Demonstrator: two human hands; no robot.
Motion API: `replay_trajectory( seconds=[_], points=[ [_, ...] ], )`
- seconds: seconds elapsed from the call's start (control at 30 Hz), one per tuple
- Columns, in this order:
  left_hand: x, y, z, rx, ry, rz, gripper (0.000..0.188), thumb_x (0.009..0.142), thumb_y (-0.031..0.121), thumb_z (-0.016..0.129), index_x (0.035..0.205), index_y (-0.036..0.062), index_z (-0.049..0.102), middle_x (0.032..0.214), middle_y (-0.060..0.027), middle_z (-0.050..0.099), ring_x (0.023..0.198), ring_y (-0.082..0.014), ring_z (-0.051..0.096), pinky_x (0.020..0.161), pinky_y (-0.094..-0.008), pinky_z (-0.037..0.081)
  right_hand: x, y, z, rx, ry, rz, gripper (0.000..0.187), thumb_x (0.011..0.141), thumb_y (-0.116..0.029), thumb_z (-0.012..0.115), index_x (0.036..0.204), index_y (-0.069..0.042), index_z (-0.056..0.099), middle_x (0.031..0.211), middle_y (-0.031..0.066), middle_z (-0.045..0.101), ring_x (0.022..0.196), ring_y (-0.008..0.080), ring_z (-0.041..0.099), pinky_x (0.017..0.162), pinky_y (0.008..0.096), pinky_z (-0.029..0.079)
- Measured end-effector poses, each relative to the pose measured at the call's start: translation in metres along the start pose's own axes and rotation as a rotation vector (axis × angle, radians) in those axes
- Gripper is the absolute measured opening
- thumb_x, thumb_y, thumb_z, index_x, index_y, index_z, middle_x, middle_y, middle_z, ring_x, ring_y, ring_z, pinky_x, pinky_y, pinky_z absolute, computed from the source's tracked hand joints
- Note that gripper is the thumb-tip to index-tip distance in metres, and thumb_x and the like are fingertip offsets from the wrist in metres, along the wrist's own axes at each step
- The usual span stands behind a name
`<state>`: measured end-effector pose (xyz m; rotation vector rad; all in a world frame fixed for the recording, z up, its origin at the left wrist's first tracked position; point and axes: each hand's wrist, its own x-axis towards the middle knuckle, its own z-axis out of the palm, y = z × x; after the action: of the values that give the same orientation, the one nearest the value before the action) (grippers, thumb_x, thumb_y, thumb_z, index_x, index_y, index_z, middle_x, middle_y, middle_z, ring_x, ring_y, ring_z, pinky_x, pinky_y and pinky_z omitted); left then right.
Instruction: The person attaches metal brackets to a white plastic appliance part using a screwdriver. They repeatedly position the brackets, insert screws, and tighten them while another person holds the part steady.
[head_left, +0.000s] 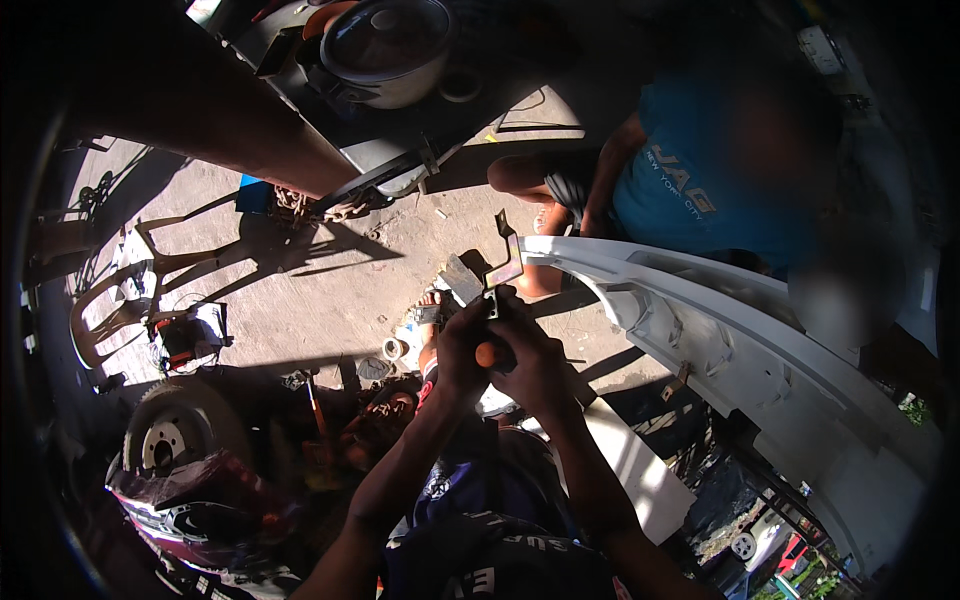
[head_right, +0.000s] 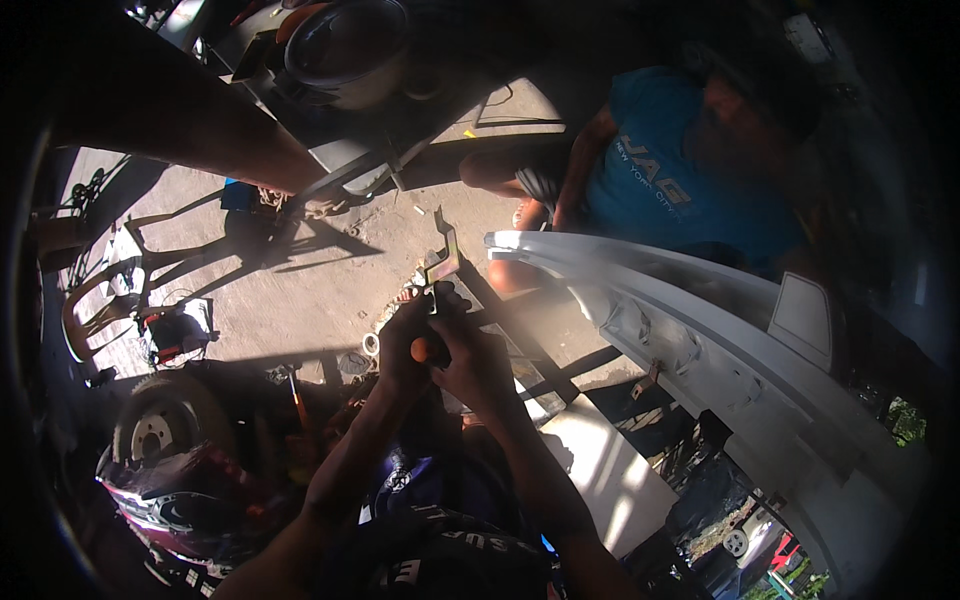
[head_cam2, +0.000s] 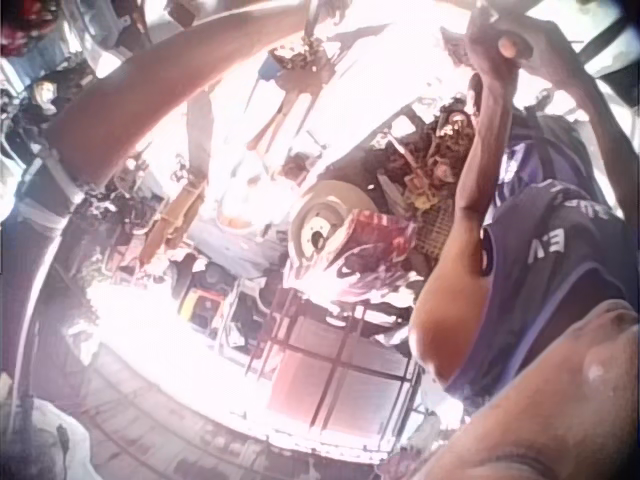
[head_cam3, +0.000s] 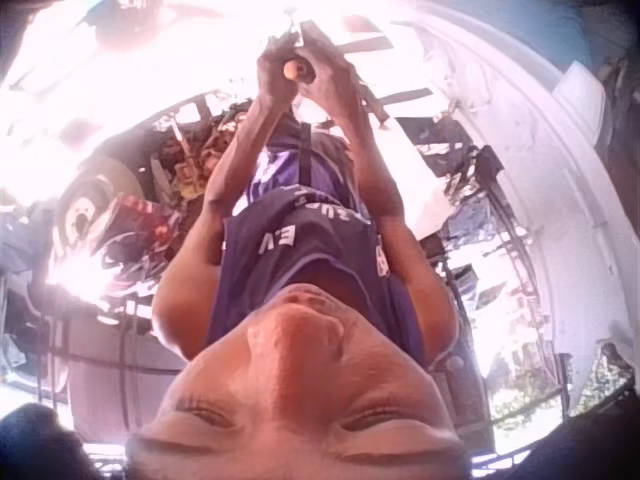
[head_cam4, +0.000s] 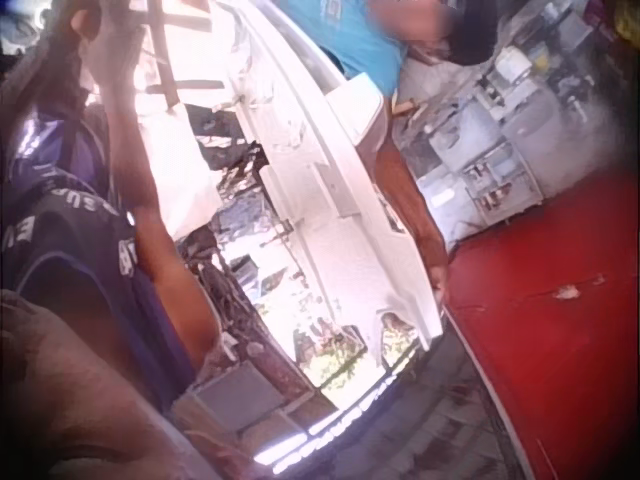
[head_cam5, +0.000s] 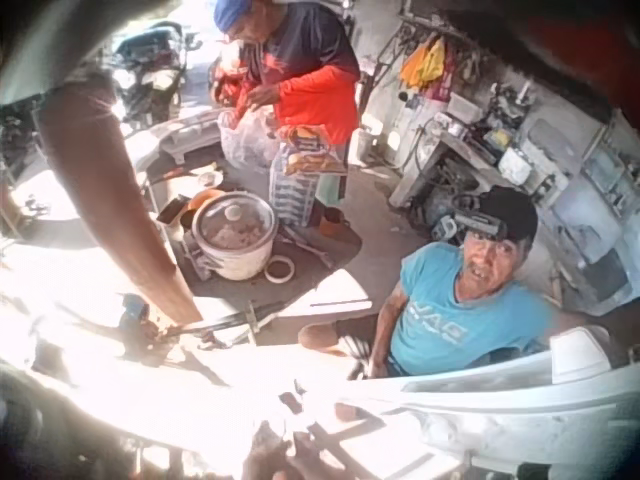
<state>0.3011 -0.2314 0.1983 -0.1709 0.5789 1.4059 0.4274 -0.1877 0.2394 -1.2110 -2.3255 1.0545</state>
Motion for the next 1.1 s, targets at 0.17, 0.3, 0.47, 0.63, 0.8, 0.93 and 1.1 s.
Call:
replay_trajectory(
  seconds=[0.17,0.3,0.47,0.63,0.8,0.93,1.1],
  points=[
    [-0.071,-0.095,0.061,0.324,-0.121,0.15,0.034,0.101,0.025,0.05,0.119,-0.0016,0.06,0.102,-0.0111,0.068,0.09,-0.0178,0.066,0.077,-0.0322,0.053,-0.127,-0.017,-0.085,0.065,0.051,0.001,0.064,0.067,-0.001,0.084,0.126,-0.01,0.063,0.104,0.0143,0.07,0.086,0.0305,0.073,0.077,0.037,0.06],
    [-0.118,-0.168,0.073,0.836,-0.041,0.227,0.029,0.102,0.025,0.05,0.108,-0.0006,0.062,0.095,-0.0087,0.063,0.082,-0.0145,0.058,0.07,-0.0296,0.046,-0.241,-0.017,-0.139,0.235,0.334,0.101,0.03,0.08,-0.002,0.08,0.107,-0.001,0.071,0.084,0.0081,0.071,0.075,0.012,0.068,0.067,0.0275,0.054],
    [-0.178,-0.231,0.11,0.395,-0.048,0.011,0.029,0.101,0.027,0.05,0.08,0.0074,0.055,0.066,0.0061,0.039,0.056,-0.0048,0.032,0.051,-0.0259,0.023,-0.326,-0.01,-0.197,0.342,0.552,0.177,0.015,0.083,-0.003,0.078,0.095,0.0,0.069,0.081,0.0037,0.069,0.071,0.0096,0.066,0.064,0.024,0.051],
    [-0.209,-0.253,0.15,0.846,-0.212,0.034,0.029,0.096,0.026,0.052,0.096,0.0008,0.067,0.066,0.0066,0.041,0.057,-0.0035,0.029,0.052,-0.0244,0.022,-0.354,-0.026,-0.244,0.56,0.753,0.353,0.022,0.08,-0.005,0.076,0.1,0.0,0.071,0.079,0.0005,0.068,0.069,0.0063,0.062,0.064,0.0232,0.05],
    [-0.19,-0.216,0.208,1.267,-0.739,0.149,0.027,0.097,0.017,0.056,0.105,-0.0061,0.067,0.081,-0.0048,0.064,0.068,-0.0103,0.052,0.061,-0.0274,0.039,-0.361,-0.035,-0.291,0.347,0.878,0.198,0.033,0.073,-0.01,0.085,0.104,-0.005,0.073,0.088,0.0012,0.072,0.082,0.0079,0.066,0.075,0.0258,0.052],
    [-0.169,-0.2,0.275,1.433,-1.05,0.083,0.018,0.096,0.008,0.059,0.103,-0.0068,0.067,0.081,-0.016,0.069,0.072,-0.0183,0.065,0.064,-0.0329,0.047,-0.379,-0.026,-0.308,0.277,1.016,0.141,0.029,0.077,-0.009,0.084,0.104,-0.005,0.073,0.089,0.0017,0.072,0.08,0.0079,0.065,0.074,0.0259,0.053],
    [-0.155,-0.196,0.365,1.686,-1.419,0.424,0.016,0.096,0.01,0.062,0.103,-0.0029,0.069,0.082,-0.0188,0.068,0.065,-0.03,0.063,0.062,-0.0388,0.047,-0.379,-0.055,-0.334,0.175,1.171,0.175,0.029,0.077,-0.009,0.085,0.101,-0.003,0.07,0.088,0.002,0.07,0.079,0.0097,0.064,0.072,0.0262,0.051]
  ],
)
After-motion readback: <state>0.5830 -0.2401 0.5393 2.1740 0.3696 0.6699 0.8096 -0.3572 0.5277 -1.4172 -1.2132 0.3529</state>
